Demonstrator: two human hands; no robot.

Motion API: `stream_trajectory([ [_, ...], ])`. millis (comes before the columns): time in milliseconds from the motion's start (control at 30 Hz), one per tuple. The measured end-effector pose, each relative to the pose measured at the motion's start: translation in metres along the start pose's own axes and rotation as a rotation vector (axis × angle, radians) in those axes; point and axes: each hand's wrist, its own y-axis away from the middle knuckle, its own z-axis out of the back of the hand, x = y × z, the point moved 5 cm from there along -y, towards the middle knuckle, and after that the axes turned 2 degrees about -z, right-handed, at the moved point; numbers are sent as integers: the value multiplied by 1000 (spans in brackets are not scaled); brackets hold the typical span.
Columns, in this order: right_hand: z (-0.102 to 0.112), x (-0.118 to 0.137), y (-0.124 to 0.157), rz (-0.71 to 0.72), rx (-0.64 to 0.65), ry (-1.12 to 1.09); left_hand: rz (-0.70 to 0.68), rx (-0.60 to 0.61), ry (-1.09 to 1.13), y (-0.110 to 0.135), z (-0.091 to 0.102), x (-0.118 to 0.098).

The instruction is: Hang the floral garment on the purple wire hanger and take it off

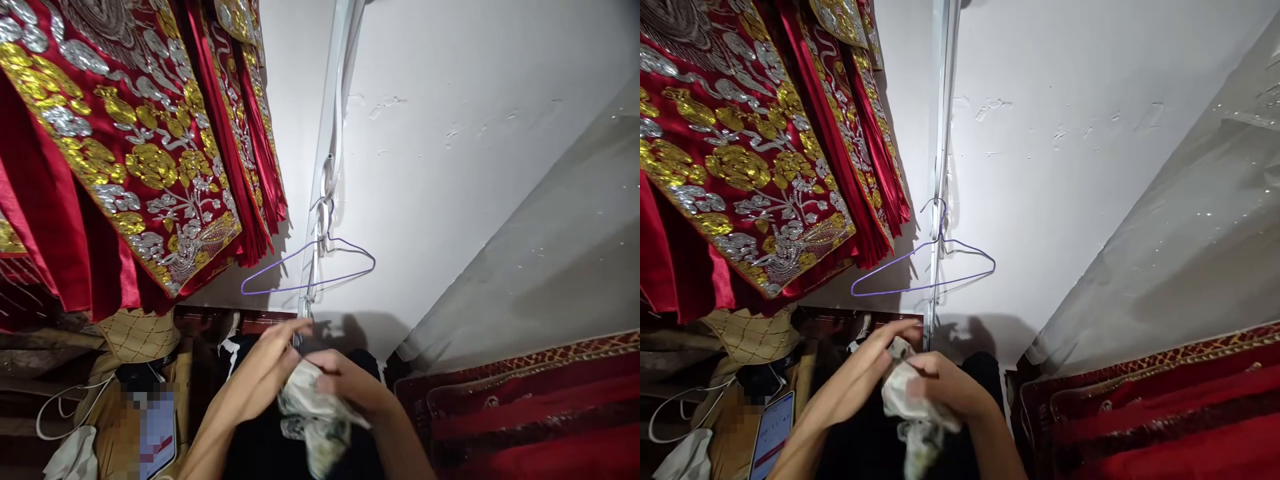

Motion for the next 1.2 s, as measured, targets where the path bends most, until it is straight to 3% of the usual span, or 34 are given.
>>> stream_trajectory([
  [67, 13, 19, 2, 68, 51, 197, 24, 146, -43, 9, -7, 20],
  [100, 23, 34, 3, 135, 3, 272, 47, 210, -84, 15, -10, 31],
  [133, 35, 51, 2, 238, -123, 336, 72, 248, -132, 20, -11, 41],
  [233, 61, 97, -7, 481, -452, 431, 165, 195, -286, 28, 10, 59],
  [300, 67, 107, -28, 538, -554, 415, 247, 101, -392, 24, 38, 59],
  [400, 67, 88, -73, 509, -531, 379, 316, 72, -562, 12, 72, 49],
  [533, 75, 41, -105, 414, -515, 531, 357, 182, -776, 10, 85, 53],
  [667, 85, 20, -87, 394, -483, 754, 398, 274, -867, 13, 92, 75],
  [800, 90, 21, -62, 398, -438, 799, 170, 123, -918, -15, 109, 61],
  [867, 92, 23, -54, 412, -429, 804, 146, 70, -969, -28, 114, 50],
  [933, 95, 23, -47, 413, -430, 812, 189, 109, -1016, -34, 109, 45],
  [1100, 92, 16, -35, 392, -417, 854, 436, 387, -1114, -19, 85, 57],
  [1200, 85, 15, -35, 396, -417, 853, 457, 311, -1271, -18, 94, 52],
])
